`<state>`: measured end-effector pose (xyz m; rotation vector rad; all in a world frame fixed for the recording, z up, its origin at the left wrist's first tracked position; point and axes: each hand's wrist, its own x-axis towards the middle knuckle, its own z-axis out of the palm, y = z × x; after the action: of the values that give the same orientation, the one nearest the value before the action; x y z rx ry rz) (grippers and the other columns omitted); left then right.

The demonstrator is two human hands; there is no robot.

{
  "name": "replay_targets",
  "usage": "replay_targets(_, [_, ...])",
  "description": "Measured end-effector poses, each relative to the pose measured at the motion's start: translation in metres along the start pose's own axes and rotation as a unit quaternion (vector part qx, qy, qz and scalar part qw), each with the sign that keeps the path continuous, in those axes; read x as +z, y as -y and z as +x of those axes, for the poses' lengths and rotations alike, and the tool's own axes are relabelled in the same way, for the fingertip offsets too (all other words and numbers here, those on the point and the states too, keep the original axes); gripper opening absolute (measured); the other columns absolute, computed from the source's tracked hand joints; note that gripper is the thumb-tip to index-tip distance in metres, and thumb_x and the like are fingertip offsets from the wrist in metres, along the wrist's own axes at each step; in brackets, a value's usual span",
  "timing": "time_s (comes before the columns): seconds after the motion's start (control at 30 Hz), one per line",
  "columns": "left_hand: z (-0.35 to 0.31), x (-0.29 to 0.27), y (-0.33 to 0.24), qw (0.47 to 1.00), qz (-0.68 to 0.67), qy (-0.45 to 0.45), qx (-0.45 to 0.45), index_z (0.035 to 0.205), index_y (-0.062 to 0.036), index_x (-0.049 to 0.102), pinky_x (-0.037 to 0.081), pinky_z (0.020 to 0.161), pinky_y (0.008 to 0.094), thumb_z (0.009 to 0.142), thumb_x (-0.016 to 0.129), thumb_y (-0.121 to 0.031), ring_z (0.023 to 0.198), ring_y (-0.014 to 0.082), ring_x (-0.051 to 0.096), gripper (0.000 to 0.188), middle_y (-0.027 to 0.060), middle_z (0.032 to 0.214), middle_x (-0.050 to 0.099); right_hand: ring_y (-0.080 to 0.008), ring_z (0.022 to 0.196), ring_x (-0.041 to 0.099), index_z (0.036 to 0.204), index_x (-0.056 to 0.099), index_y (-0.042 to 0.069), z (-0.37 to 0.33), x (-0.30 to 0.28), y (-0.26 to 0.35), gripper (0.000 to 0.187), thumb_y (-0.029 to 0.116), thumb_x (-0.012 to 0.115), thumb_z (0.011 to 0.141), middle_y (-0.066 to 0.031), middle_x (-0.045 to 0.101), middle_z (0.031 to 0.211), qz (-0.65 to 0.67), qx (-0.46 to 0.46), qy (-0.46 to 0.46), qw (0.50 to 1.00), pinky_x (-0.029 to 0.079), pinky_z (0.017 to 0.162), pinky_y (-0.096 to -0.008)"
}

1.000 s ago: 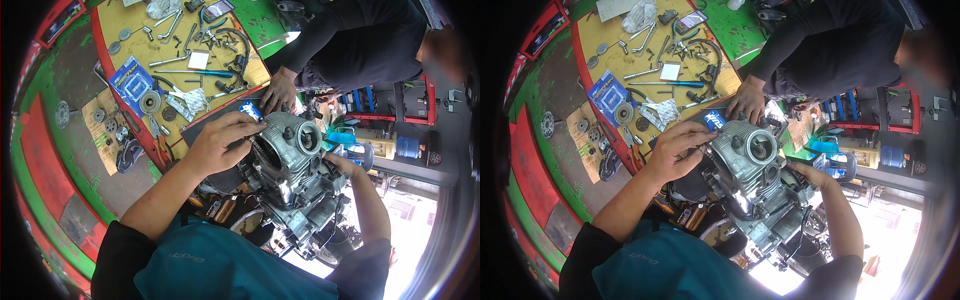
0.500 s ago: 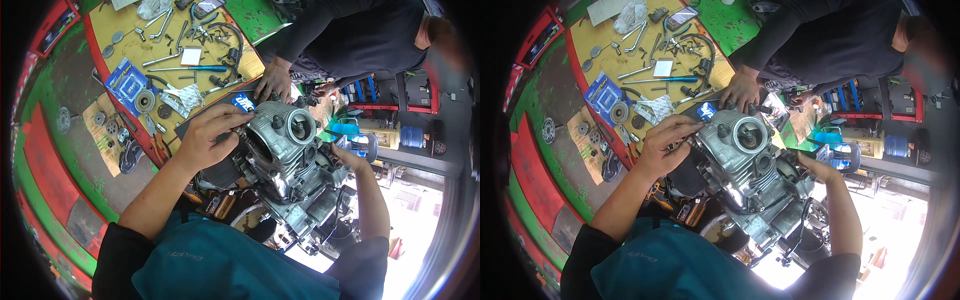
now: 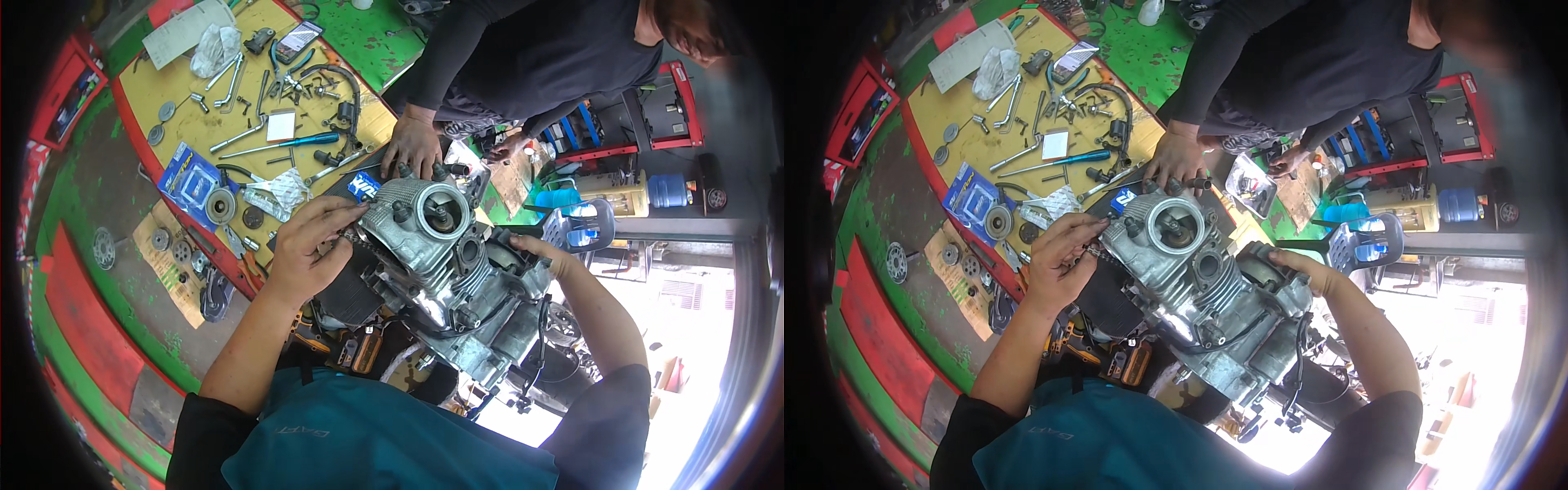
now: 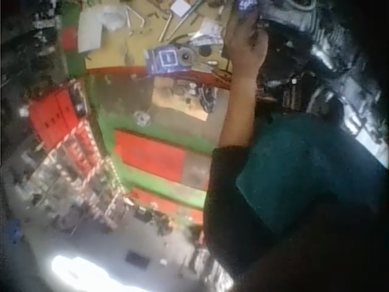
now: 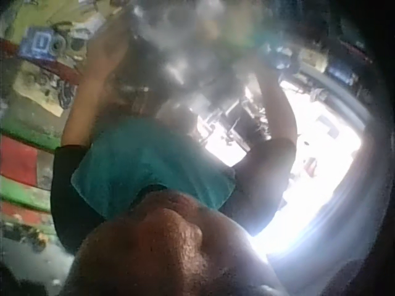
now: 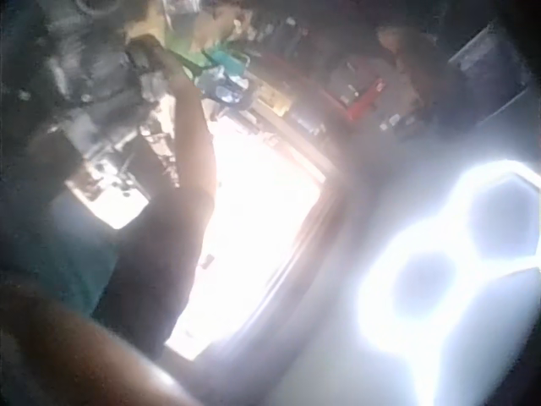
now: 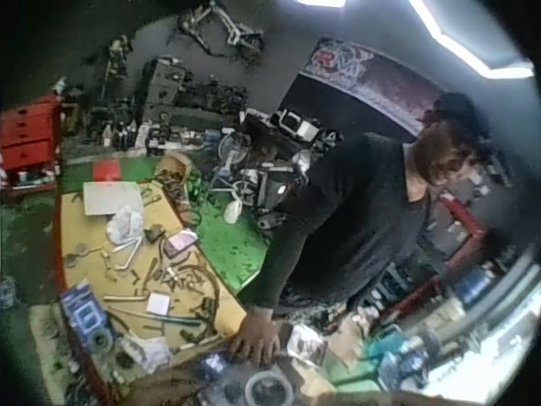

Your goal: The person assembles a motorcycle engine on a workbench, installing a timing chain and sprocket into the cylinder head. They use a screwdriver to tighten bolts and a power drill to secure components. The person also handles a gear and other small engine parts during the process.

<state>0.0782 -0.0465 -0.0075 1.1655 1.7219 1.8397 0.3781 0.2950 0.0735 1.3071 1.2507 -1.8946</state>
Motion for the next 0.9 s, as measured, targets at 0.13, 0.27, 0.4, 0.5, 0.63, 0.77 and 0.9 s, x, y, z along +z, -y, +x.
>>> replay_targets(0.13, [-0.002, 0.002, 0.003, 1.000, -0.016, -0.003, -0.006, 0.124, -0.0032, 0.074, 0.059, 0.076, 0.0290, 0.080, 0.066, 0.003, 0.094, 0.0196, 0.071, 0.045, 0.0140, 0.116, 0.069, -0.0168, 0.100, 0.071, 0.135, 0.063, 0.004, 0.006, 0.004, 0.008, 0.056, 0.049, 0.062, 0.102, -0.0104, 0.073, 0.117, -0.047, 0.001, -0.011, 0.999, 0.057, 0.089, -0.0336])
replay_targets(0.27, [-0.003, 0.002, 0.001, 1.000, -0.018, -0.005, 0.000, 0.124, -0.0026, 0.074, 0.059, 0.076, 0.0294, 0.081, 0.065, 0.004, 0.094, 0.0199, 0.071, 0.045, 0.0140, 0.117, 0.069, -0.0166, 0.100, 0.071, 0.136, 0.063, 0.004, 0.004, 0.009, 0.018, 0.058, 0.051, 0.062, 0.102, -0.0101, 0.073, 0.119, -0.127, 0.003, -0.015, 0.992, 0.057, 0.089, -0.0343])
replay_targets(0.4, [-0.003, 0.005, 0.002, 1.000, -0.024, -0.011, 0.001, 0.124, -0.0014, 0.073, 0.056, 0.077, 0.0270, 0.081, 0.064, 0.006, 0.094, 0.0179, 0.069, 0.045, 0.0138, 0.117, 0.069, -0.0176, 0.120, 0.062, 0.146, 0.057, 0.010, 0.013, 0.011, 0.028, 0.064, 0.054, 0.061, 0.100, -0.0078, 0.063, 0.140, -0.119, 0.090, -0.044, 0.988, 0.048, 0.102, -0.0370])
replay_targets(0.5, [-0.001, 0.003, 0.001, 1.000, -0.011, -0.005, 0.005, 0.124, -0.0011, 0.073, 0.054, 0.077, 0.0249, 0.081, 0.064, 0.007, 0.093, 0.0159, 0.068, 0.045, 0.0132, 0.116, 0.068, -0.0195, 0.140, 0.049, 0.155, 0.051, 0.016, 0.012, 0.010, 0.028, 0.072, 0.060, 0.059, 0.099, -0.0065, 0.051, 0.158, -0.176, 0.079, -0.044, 0.980, 0.035, 0.117, -0.0400])
replay_targets(0.63, [-0.004, 0.002, 0.005, 0.999, 0.026, -0.014, 0.016, 0.123, 0.0010, 0.073, 0.050, 0.071, 0.0228, 0.079, 0.063, 0.008, 0.085, 0.0113, 0.063, 0.046, 0.0119, 0.115, 0.068, -0.0249, 0.151, 0.033, 0.160, 0.044, 0.018, 0.005, 0.025, 0.031, 0.079, 0.069, 0.049, 0.100, -0.0089, 0.043, 0.163, -0.199, 0.037, -0.051, 0.978, 0.020, 0.125, -0.0467])
replay_targets(0.77, [-0.004, 0.003, 0.000, 0.999, 0.042, -0.021, 0.008, 0.122, 0.0017, 0.073, 0.044, 0.063, 0.0222, 0.077, 0.062, 0.010, 0.076, 0.0072, 0.056, 0.048, 0.0113, 0.115, 0.067, -0.0229, 0.149, 0.037, 0.161, 0.040, 0.010, 0.000, 0.010, 0.012, 0.081, 0.066, 0.046, 0.103, -0.0110, 0.041, 0.164, -0.113, -0.011, -0.004, 0.994, 0.027, 0.123, -0.0406])
replay_targets(0.9, [-0.009, 0.004, 0.006, 0.999, 0.025, -0.031, -0.011, 0.122, 0.0018, 0.074, 0.047, 0.064, 0.0211, 0.078, 0.063, 0.009, 0.083, 0.0097, 0.061, 0.046, 0.0117, 0.117, 0.066, -0.0211, 0.146, 0.042, 0.163, 0.031, 0.004, -0.003, -0.010, -0.025, 0.078, 0.054, 0.051, 0.106, -0.0117, 0.041, 0.163, -0.046, -0.131, 0.081, 0.987, 0.034, 0.120, -0.0352])
